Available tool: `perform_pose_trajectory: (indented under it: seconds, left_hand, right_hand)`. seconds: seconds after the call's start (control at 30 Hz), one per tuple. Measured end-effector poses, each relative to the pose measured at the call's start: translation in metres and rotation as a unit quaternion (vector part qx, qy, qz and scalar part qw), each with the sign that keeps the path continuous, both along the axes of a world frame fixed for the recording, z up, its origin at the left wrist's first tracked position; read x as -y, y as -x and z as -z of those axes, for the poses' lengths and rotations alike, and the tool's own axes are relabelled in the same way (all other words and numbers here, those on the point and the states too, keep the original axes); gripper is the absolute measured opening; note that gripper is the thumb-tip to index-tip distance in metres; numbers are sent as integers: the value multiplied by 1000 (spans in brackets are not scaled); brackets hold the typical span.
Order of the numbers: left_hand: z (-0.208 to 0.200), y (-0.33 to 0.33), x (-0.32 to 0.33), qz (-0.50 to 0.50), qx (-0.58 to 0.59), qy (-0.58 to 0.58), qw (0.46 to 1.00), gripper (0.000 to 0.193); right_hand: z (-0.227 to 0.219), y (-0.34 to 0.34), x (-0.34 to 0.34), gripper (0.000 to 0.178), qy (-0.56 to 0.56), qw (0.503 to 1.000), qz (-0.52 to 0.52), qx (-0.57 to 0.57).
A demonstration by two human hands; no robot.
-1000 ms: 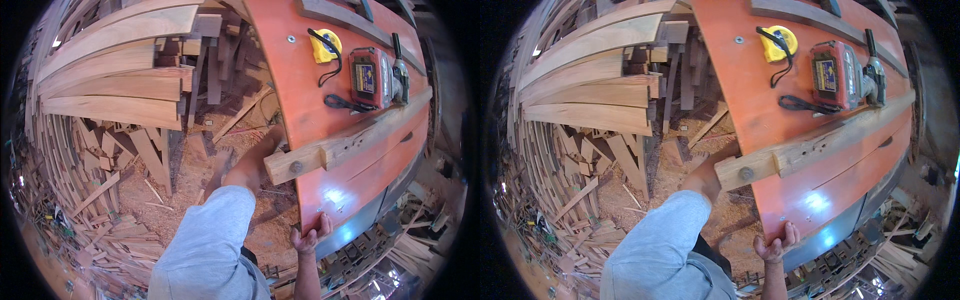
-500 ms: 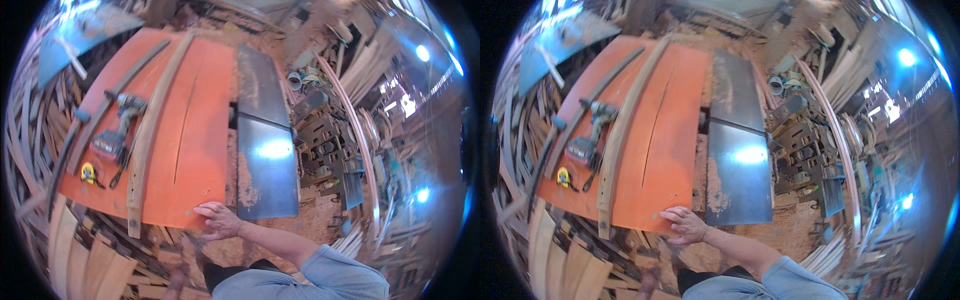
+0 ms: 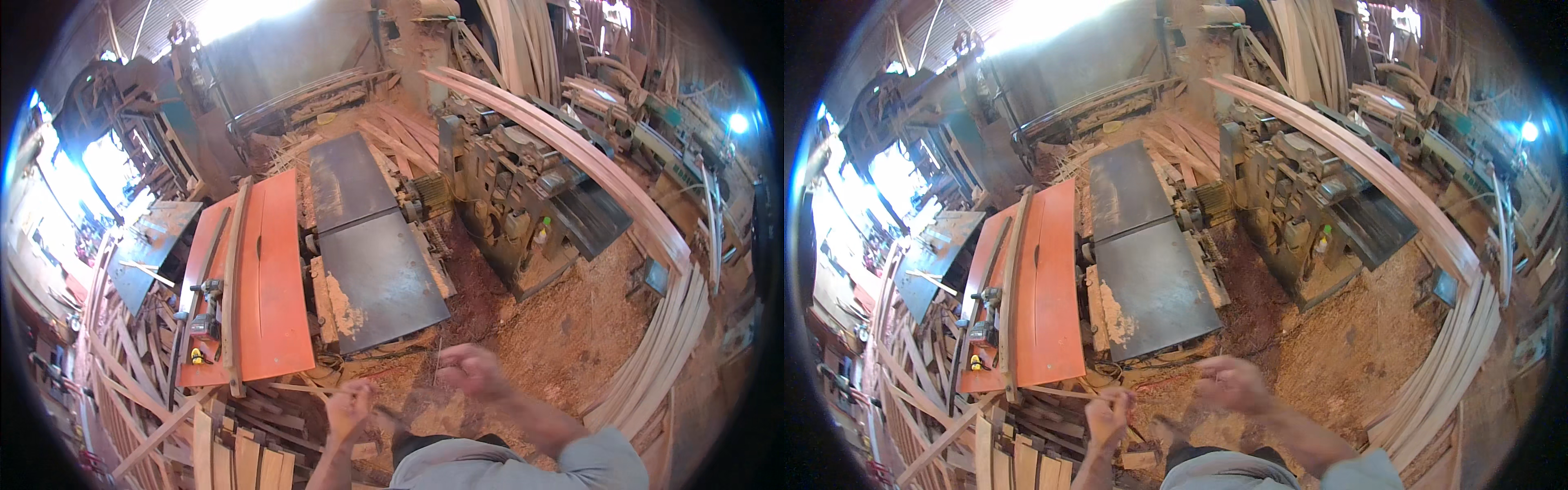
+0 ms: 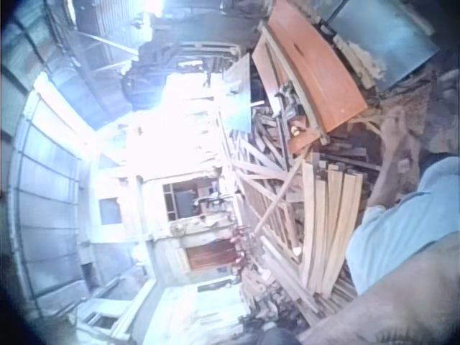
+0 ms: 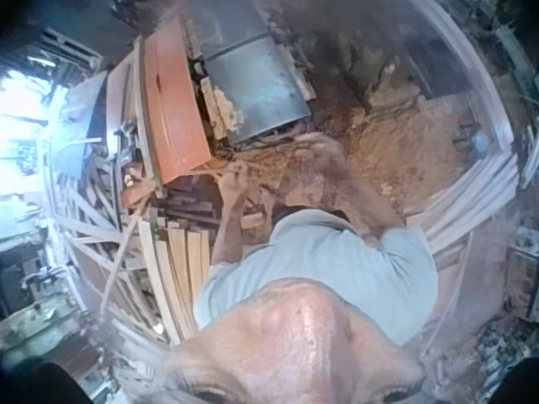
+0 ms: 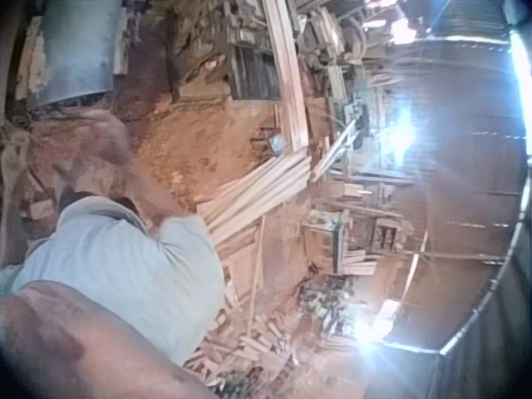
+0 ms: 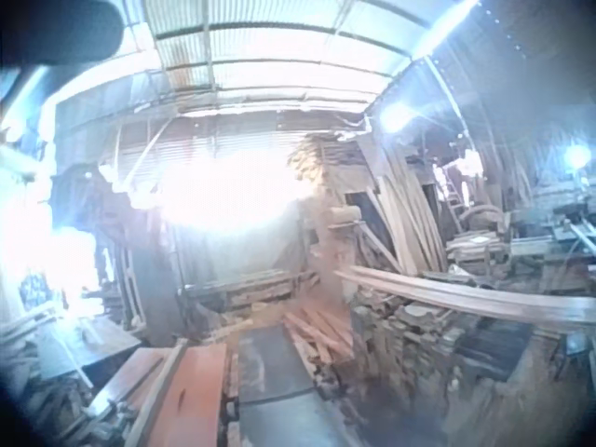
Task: The person handles long wooden planks, feeding them through a planer machine to smooth the surface. They then move to a table saw, aligning the planks and cutting them into smaller pieces.
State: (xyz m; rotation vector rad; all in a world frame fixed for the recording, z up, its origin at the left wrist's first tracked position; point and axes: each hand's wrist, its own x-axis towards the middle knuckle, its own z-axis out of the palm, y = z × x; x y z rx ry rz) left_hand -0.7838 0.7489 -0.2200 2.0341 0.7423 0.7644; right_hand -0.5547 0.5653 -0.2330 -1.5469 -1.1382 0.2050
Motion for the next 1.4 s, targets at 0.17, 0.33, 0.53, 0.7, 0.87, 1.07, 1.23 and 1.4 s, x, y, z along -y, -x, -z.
perform_pose_trajectory:
  seconds: [0.17,0.33,0.53,0.7,0.87,1.07,1.23,1.4]
  left_hand:
    - [-95,-77,-14,-65,175,-113,976,20]
    - [-172,-178,-139,-267,140,-412,860,36]
    - [-249,-381,-171,-276,80,-405,868,59]
    - [2,-510,-55,-96,151,-362,915,28]
    - [128,-479,320,745,-426,-197,474,42]
    - [54,-538,549,875,-72,-148,455,49]
    - [-14,-671,626,744,96,-197,631,48]
    - [-14,-713,667,698,70,-159,695,60]
  right_hand:
    - [70,-68,328,28,364,863,341,79]
    - [105,-33,510,42,622,694,361,-46]
    - [258,83,521,60,425,645,442,-456]
    - [346,209,495,72,575,550,360,-488]
    - [343,213,467,69,554,574,234,-556]
    - [342,105,498,61,384,568,379,-621]
    - [343,26,596,54,322,579,420,-621]
    - [356,-15,732,48,287,584,437,-620]
